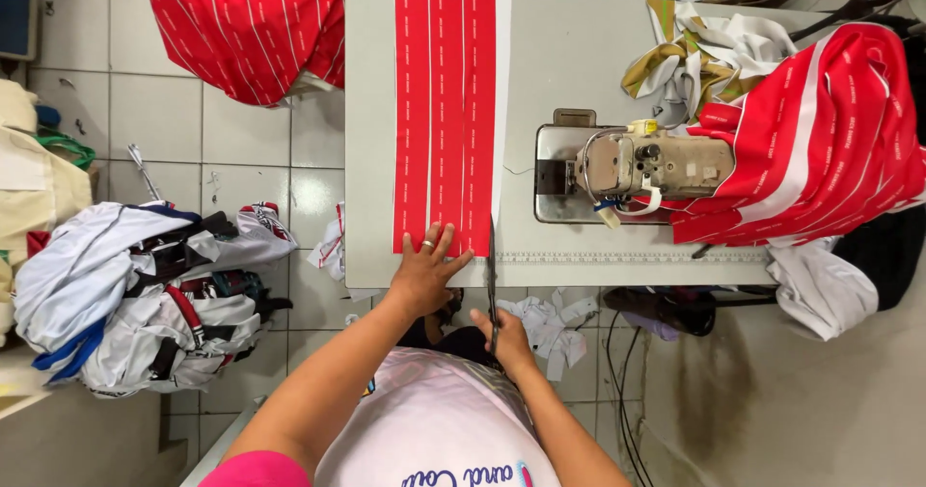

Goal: Cutting strips of red and white striped fabric using scissors on a workbench in a sewing factory.

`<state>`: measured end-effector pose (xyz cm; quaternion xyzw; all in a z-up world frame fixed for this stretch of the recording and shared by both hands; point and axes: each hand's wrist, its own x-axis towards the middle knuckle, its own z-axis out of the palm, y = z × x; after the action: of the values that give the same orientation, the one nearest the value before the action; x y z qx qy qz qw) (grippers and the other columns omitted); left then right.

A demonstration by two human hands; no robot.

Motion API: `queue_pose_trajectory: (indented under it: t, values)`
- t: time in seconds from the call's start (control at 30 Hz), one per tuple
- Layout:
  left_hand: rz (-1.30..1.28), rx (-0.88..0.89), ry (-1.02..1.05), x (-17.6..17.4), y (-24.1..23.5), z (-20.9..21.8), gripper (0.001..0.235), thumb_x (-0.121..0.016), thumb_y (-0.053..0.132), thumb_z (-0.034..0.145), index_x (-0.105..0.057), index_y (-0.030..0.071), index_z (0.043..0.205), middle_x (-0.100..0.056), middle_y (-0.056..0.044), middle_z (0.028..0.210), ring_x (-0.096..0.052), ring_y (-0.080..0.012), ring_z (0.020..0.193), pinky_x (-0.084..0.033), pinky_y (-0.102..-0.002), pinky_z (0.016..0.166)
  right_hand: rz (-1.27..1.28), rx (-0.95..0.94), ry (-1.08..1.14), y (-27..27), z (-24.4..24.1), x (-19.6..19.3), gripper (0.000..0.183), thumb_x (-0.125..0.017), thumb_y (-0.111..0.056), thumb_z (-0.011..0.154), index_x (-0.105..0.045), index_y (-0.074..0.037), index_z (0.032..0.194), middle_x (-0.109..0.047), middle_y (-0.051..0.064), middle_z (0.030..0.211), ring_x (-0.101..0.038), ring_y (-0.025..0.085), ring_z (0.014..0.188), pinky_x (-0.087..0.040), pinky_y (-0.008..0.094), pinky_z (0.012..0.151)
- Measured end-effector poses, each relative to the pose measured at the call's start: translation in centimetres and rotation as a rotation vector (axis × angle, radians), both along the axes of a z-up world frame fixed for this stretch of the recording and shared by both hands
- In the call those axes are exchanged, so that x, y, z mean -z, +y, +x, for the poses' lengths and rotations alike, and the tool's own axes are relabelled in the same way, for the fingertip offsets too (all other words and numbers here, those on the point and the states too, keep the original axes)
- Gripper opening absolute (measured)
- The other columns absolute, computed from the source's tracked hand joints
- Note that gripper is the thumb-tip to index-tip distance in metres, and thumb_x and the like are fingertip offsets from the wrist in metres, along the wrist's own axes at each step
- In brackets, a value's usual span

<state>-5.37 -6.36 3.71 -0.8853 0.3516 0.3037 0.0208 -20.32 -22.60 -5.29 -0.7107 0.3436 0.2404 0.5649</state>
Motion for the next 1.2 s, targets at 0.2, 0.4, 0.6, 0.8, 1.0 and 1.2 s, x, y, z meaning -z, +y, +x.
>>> queue_pose_trajectory:
  t: [0.2,0.4,0.6,0.8,1.0,1.2]
  values:
    - [0.007,0.0,0.018,-0.5,0.1,0.1,0.077,-0.068,0.035,0.085,-0.029,0.031,0.151,-0.017,-0.016,0.158,-0.011,-0.0373,0.146,-0.018,-0.068,0.108,-0.108,-0.008,0.037,0.9,2.1,-1.2,0.052,-0.075,-0.056,0.079,-0.056,-0.011,0.06,-0.055,0.006,0.043,-0.061,0.017,0.05,-0.043,0.026,0.053]
    - [0.026,0.018,0.057,0.5,0.2,0.4,0.076,-0.065,0.033,0.086,-0.026,0.031,0.151,-0.014,-0.016,0.159,-0.008,-0.0365,0.146,-0.016,-0.069,0.108,-0.038,0.07,0.053,1.0,3.7,-0.1,0.046,-0.078,-0.047,0.079,-0.056,-0.009,0.063,-0.054,0.006,0.047,-0.06,0.016,0.048,-0.042,0.023,0.049]
    - [0.01,0.025,0.085,-0.4,0.4,0.7,0.075,-0.065,0.028,0.088,-0.026,0.029,0.152,-0.013,-0.019,0.159,-0.008,-0.0389,0.146,-0.017,-0.07,0.107,-0.122,0.074,0.04,1.8,7.6,-3.7,0.047,-0.08,-0.046,0.076,-0.056,-0.007,0.063,-0.053,0.007,0.045,-0.059,0.017,0.047,-0.04,0.025,0.048]
    - [0.006,0.052,0.046,0.7,0.5,0.9,0.071,-0.063,0.027,0.088,-0.029,0.028,0.15,-0.014,-0.019,0.158,-0.008,-0.0399,0.145,-0.02,-0.071,0.105,-0.147,-0.014,0.069,0.7,9.9,-4.3,0.054,-0.079,-0.06,0.072,-0.058,-0.01,0.064,-0.058,0.01,0.054,-0.063,0.024,0.061,-0.044,0.029,0.058]
    - [0.006,0.076,0.066,0.1,0.5,1.5,0.066,-0.062,0.025,0.088,-0.034,0.026,0.148,-0.014,-0.02,0.157,-0.011,-0.0413,0.144,-0.024,-0.071,0.103,-0.265,-0.008,0.073,1.4,12.5,-5.5,0.049,-0.081,-0.053,0.072,-0.059,-0.011,0.061,-0.058,0.007,0.054,-0.062,0.022,0.063,-0.044,0.028,0.059]
    - [0.042,0.114,0.109,0.4,0.3,2.6,0.071,-0.063,0.028,0.089,-0.027,0.028,0.151,-0.015,-0.019,0.156,-0.012,-0.0417,0.143,-0.027,-0.071,0.101,-0.228,-0.013,0.103,2.3,16.4,-10.8,0.051,-0.08,-0.056,0.07,-0.058,-0.01,0.066,-0.058,0.008,0.059,-0.062,0.024,0.068,-0.044,0.03,0.062]
